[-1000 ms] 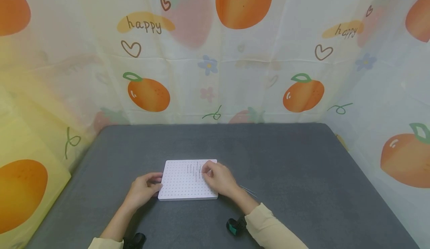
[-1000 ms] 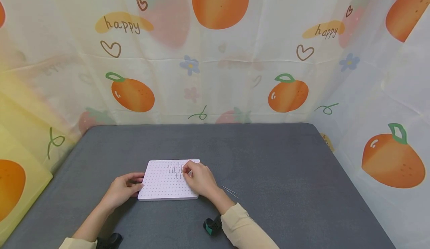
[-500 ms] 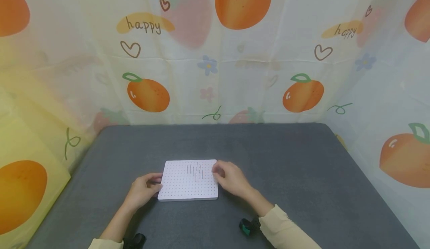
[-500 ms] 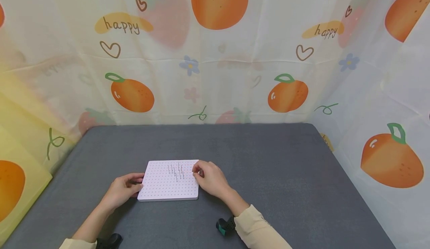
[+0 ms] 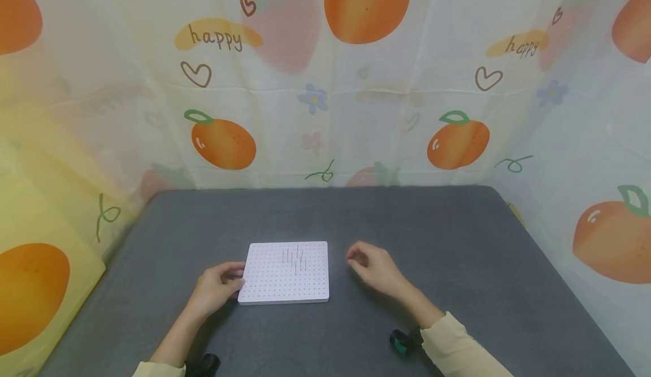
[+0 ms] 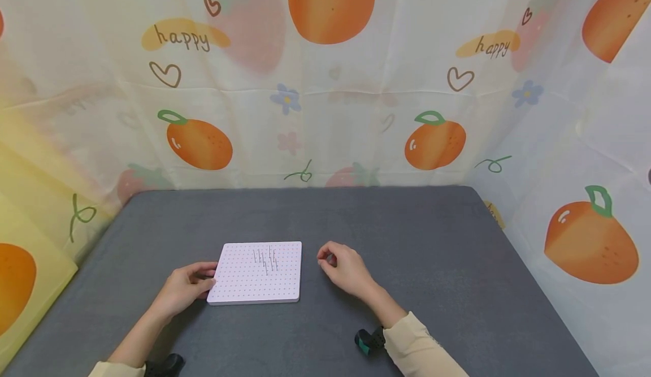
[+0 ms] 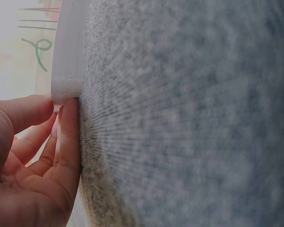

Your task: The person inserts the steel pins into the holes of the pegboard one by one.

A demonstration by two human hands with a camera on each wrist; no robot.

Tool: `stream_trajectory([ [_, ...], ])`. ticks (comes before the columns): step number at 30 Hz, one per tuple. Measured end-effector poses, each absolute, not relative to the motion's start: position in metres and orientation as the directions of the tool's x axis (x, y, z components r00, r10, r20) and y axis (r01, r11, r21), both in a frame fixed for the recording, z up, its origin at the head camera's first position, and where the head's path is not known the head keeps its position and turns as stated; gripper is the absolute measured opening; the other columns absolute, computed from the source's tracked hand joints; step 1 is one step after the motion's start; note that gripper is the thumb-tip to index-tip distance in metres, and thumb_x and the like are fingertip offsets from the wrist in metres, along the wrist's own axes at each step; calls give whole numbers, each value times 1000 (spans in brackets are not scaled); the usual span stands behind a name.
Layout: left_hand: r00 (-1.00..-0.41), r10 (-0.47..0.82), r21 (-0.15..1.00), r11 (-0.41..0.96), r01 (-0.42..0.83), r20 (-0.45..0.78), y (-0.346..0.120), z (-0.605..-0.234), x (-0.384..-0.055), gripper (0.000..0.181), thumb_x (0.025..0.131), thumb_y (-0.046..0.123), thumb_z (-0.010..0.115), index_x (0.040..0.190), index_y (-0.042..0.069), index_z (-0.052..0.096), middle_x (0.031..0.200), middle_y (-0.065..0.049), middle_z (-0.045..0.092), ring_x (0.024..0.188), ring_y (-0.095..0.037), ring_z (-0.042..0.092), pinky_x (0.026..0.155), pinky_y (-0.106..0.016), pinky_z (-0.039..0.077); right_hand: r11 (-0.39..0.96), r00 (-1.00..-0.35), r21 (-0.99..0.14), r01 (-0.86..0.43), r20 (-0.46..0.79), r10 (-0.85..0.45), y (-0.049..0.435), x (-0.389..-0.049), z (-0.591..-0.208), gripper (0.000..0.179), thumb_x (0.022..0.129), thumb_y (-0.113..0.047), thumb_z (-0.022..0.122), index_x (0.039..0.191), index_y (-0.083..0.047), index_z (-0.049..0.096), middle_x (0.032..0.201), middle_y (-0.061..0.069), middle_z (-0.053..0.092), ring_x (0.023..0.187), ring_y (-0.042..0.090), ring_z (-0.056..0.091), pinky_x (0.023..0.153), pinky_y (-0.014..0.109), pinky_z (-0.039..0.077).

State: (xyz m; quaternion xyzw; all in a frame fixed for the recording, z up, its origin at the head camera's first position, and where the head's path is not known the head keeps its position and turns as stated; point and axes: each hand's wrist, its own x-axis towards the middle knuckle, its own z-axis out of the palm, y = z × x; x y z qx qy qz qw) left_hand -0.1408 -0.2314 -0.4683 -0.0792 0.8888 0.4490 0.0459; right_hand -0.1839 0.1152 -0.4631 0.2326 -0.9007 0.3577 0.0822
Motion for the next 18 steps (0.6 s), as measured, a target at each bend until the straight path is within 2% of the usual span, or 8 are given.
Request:
stream_trajectory([
  [8,-983,-105,788,588,-182,-149,-231,-469,-142,41,82,3,62,122,2,56,107,-15,61,77,-16,59,62,-28,54,618,-880,-630,-470,285,-379,143,-181,-468,10,82,-12,66,90,-18,61,85,-9,61,73,4,56,66,24,48],
  [18,-984,-103,787,591,-177,-144,-232,-471,-142,41,82,3,62,122,2,55,108,-16,61,78,-16,59,62,-26,53,600,-837,-610,-517,215,-503,167,-174,-477,15,82,-13,67,95,-14,60,87,-7,58,76,3,54,67,22,48],
])
